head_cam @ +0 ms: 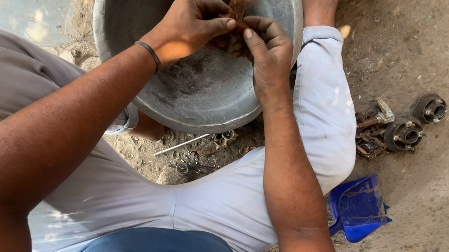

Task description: The person sits on the ground with a large stone bowl and cleans small rusty metal parts, rubbing and picking at each piece by hand over the bowl. They then place a part on a metal plate and strike it with a hammer while holding a stone, before resuming hand-cleaning of the parts.

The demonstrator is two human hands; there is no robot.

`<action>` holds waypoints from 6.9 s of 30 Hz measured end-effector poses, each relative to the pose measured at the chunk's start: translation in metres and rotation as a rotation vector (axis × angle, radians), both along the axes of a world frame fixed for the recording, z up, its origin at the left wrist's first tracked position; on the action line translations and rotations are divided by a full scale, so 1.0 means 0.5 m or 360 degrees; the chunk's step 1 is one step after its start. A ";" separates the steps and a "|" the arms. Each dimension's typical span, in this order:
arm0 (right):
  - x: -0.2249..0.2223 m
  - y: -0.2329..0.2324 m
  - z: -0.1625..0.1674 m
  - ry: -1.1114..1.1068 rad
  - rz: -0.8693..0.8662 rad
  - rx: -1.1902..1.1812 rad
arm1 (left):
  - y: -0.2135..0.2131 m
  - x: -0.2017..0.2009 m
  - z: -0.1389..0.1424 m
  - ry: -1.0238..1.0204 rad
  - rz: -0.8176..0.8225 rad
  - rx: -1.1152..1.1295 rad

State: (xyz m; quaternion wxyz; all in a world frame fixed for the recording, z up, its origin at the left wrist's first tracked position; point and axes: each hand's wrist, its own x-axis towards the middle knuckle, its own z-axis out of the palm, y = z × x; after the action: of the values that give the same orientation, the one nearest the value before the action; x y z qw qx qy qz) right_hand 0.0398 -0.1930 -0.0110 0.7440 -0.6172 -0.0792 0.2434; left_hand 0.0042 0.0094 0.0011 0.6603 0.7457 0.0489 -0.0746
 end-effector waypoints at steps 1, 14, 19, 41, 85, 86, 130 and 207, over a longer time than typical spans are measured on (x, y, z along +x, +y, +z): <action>0.002 -0.001 -0.002 -0.0011 0.0007 -0.0023 | -0.001 -0.001 0.001 -0.0028 -0.0027 0.0020; -0.001 0.012 -0.047 0.0174 0.0093 -0.0229 | -0.002 -0.015 0.002 -0.0617 0.0062 0.0686; -0.010 0.022 -0.066 -0.0012 0.0125 -0.0242 | -0.003 -0.013 -0.004 -0.0459 0.0207 0.0780; -0.040 0.041 -0.042 -0.0349 -0.0161 -0.0203 | -0.007 -0.008 0.002 0.0412 0.0332 -0.0163; -0.016 0.029 -0.060 0.0191 -0.0257 0.0223 | -0.014 -0.010 0.012 0.0323 0.0114 -0.0309; -0.019 0.031 -0.060 0.0100 -0.0272 0.0173 | -0.019 -0.013 0.009 0.0364 0.0101 -0.0296; -0.054 0.038 -0.024 -0.0349 -0.0062 -0.0215 | 0.080 0.012 -0.036 -0.0131 0.0625 -0.0467; 0.005 0.016 -0.008 -0.0281 -0.0110 -0.0035 | -0.012 -0.003 -0.002 0.0102 0.0092 -0.0397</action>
State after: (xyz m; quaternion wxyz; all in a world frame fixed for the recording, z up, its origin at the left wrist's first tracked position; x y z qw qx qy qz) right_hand 0.0424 -0.1848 -0.0149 0.7353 -0.6466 -0.1206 0.1631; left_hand 0.0027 0.0035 0.0002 0.7478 0.6533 0.0819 -0.0848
